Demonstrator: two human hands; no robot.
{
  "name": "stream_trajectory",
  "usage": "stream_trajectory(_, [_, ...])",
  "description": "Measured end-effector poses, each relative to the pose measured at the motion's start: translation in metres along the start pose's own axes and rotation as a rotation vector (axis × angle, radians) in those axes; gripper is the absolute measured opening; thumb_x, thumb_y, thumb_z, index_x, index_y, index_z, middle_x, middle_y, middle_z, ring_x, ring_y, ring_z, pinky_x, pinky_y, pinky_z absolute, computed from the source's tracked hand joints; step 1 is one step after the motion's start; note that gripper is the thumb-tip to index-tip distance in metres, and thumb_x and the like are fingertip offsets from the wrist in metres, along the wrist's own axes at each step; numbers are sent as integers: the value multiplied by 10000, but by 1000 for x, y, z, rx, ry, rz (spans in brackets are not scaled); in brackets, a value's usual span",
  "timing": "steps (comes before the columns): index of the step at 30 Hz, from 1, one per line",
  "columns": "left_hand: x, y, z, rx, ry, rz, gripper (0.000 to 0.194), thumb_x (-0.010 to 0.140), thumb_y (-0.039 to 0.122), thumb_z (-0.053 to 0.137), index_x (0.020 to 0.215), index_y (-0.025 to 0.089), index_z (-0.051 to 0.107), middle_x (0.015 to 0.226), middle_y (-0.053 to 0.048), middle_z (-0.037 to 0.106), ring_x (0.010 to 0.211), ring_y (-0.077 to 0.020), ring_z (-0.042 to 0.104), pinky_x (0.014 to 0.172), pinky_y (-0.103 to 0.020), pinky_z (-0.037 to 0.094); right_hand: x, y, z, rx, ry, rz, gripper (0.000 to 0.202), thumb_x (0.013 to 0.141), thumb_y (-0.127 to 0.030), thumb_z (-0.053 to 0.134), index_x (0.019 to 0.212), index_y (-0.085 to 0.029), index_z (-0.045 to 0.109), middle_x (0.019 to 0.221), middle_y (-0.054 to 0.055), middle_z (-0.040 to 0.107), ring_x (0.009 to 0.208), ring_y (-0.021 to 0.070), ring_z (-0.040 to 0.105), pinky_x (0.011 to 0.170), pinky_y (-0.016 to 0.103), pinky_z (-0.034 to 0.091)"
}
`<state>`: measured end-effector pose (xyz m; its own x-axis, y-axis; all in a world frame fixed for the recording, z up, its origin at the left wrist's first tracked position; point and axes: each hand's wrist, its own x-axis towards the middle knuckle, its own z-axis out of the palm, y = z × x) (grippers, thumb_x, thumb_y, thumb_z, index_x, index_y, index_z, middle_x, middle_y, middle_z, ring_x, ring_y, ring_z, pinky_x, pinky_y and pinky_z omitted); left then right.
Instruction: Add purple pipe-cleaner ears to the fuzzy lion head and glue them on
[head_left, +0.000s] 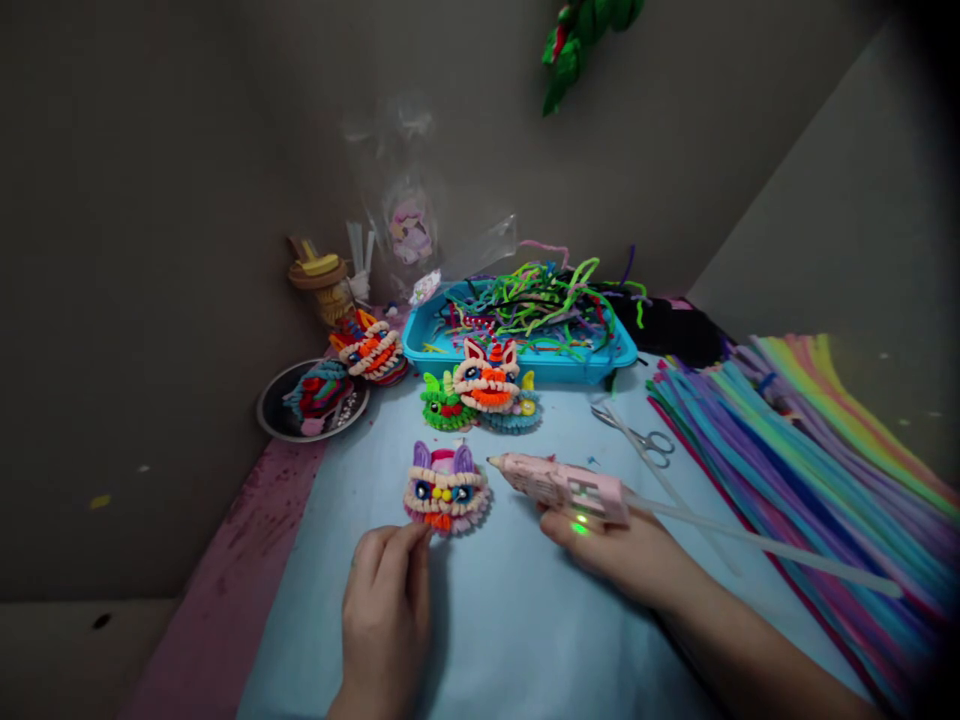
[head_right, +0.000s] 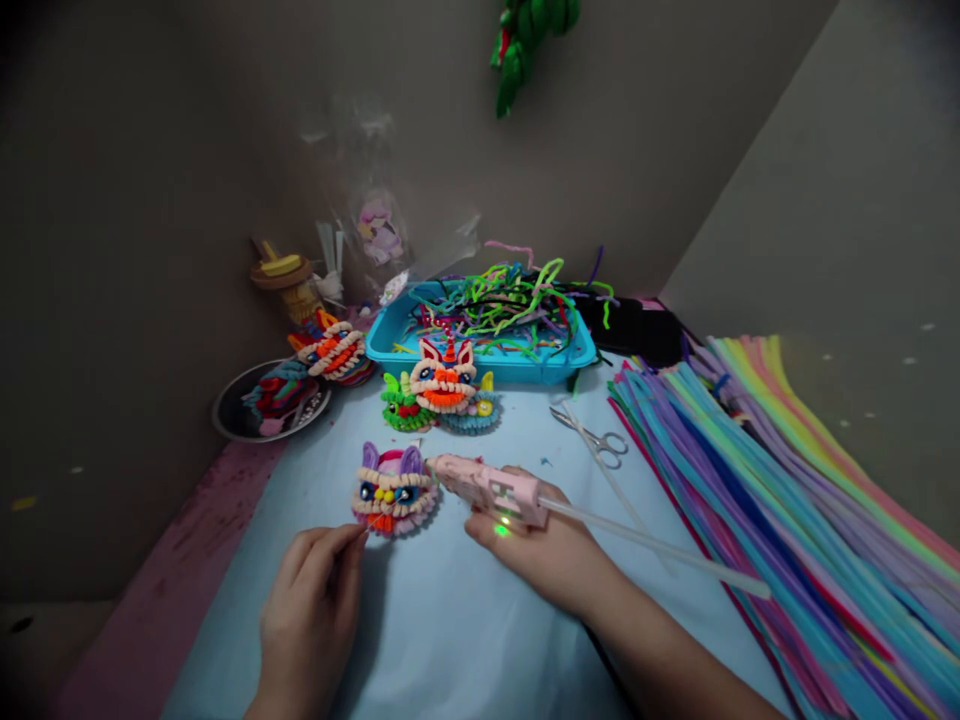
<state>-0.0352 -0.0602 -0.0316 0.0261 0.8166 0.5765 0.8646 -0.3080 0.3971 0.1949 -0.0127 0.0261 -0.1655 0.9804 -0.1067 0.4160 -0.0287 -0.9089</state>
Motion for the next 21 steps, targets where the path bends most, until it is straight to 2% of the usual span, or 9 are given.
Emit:
stream_trajectory(5, [-1, 0, 0, -4, 16, 16, 119, 910, 160, 512, 987, 180, 601, 823, -42, 578, 747, -156, 570, 669, -257, 478, 2, 2, 0, 9, -59, -39, 418, 697, -190, 605, 1095, -257, 714, 1081, 15, 725, 920, 258, 682, 783, 311, 561])
stream_trajectory(9, [0, 0, 0, -18, 18, 19, 124, 900, 139, 527, 993, 168, 603, 825, -40, 573, 749, -150, 564, 674, -245, 471, 1, 9, 2, 1, -43, 3, 432, 704, -209, 607, 1125, -246, 696, 1040, 27, 736, 848, 252, 693, 672, 294, 568])
stream_trajectory(14, [0, -1, 0, -13, 9, 27, 123, 897, 133, 530, 987, 160, 608, 819, -40, 570, 747, -149, 562, 676, -246, 467, 0, 13, 3, -21, -41, 1, 383, 723, -252, 620, 1095, -222, 704, 1045, 45, 727, 962, 272, 670, 773, 321, 556])
stream_trajectory(18, [-1, -3, 1, -6, 8, 29, 125, 894, 136, 537, 993, 161, 610, 822, -41, 568, 747, -150, 564, 677, -250, 471, 1, 9, 2, 4, -89, -59, 407, 719, -197, 601, 1113, -238, 696, 1074, 29, 718, 963, 253, 666, 827, 314, 540])
stream_trajectory(21, [-1, -2, 1, -11, 10, 28, 128, 895, 137, 534, 995, 167, 608, 823, -41, 570, 746, -154, 565, 676, -257, 475, 2, 7, 4, 32, -115, -35, 341, 706, -185, 610, 1027, -226, 717, 947, 23, 742, 886, 240, 677, 817, 315, 542])
